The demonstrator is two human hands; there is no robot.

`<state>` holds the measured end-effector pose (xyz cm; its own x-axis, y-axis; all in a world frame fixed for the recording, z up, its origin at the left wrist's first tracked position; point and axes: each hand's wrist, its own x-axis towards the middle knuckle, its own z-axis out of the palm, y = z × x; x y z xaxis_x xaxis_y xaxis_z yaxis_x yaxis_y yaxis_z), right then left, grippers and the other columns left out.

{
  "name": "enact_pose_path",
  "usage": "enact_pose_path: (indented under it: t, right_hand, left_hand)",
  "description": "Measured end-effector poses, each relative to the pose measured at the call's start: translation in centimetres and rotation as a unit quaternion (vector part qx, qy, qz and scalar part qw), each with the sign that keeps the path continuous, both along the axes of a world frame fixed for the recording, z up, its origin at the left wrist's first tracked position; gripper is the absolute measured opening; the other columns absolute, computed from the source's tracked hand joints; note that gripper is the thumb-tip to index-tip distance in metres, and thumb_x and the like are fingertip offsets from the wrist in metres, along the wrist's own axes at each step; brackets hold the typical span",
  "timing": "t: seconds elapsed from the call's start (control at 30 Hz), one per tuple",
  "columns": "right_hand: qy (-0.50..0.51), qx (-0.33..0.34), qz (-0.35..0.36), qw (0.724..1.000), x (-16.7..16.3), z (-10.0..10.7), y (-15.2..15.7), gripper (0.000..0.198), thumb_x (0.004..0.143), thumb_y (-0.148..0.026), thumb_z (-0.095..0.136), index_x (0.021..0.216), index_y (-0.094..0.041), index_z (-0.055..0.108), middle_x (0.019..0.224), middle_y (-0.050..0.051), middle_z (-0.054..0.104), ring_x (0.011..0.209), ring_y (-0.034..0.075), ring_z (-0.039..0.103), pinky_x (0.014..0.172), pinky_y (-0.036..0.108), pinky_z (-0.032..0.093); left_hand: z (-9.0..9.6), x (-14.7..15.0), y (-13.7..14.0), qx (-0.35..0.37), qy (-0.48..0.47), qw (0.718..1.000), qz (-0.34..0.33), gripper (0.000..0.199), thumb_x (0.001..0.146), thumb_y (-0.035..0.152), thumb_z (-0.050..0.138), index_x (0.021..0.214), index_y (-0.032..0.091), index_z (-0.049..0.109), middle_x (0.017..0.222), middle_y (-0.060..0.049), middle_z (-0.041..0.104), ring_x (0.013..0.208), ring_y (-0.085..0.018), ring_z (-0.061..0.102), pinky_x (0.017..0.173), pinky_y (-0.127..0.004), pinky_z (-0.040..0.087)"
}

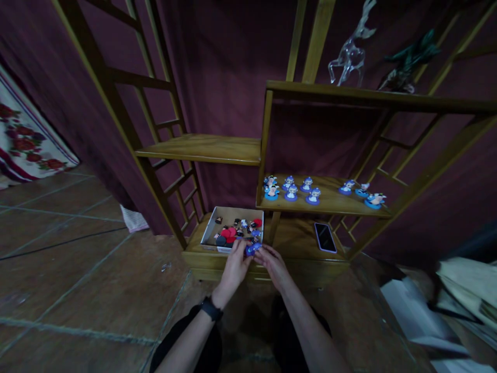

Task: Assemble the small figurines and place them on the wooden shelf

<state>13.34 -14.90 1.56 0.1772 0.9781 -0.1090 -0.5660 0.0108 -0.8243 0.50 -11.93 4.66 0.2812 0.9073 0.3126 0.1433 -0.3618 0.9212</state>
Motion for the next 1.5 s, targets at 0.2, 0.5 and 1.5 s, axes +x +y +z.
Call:
enact_pose_path:
  t: [0.2,0.5,1.5]
  right_hand:
    - [-0.005,-0.021,-0.014,1.0,0.2,-0.2,0.7,0.034,0.059,-0.034,0.073,0.089,-0.018,0.065,0.091,0.006,0.068,0.087,0.021,0.063,0.082,0.038,0.048]
    - [-0.082,-0.026,-0.032,0.996,0.3,-0.6,1.8,0.028,0.062,-0.036,0.068,0.085,-0.02,0.067,0.093,0.004,0.067,0.088,0.02,0.06,0.077,0.032,0.047]
    - [-0.235,-0.006,-0.026,0.972,-0.4,-2.1,3.7,0.025,0.066,-0.033,0.063,0.087,-0.02,0.067,0.086,0.003,0.066,0.076,0.018,0.06,0.069,0.032,0.05]
  left_hand:
    - [-0.8,0.1,0.5,-0.001,-0.017,1.0,-0.004,0.031,0.065,0.009,0.06,0.093,0.022,0.06,0.101,-0.006,0.055,0.098,-0.022,0.051,0.089,-0.034,0.037]
    - [-3.3,0.0,2.8,-0.24,-0.179,0.954,-0.02,0.037,0.054,0.013,0.074,0.088,0.015,0.06,0.082,-0.003,0.065,0.07,-0.014,0.058,0.071,-0.028,0.045]
    - [-4.3,-1.2,4.5,-0.434,-0.305,0.848,0.011,0.011,0.067,0.005,0.065,0.076,0.012,0.061,0.072,-0.006,0.067,0.063,-0.012,0.064,0.065,-0.025,0.054]
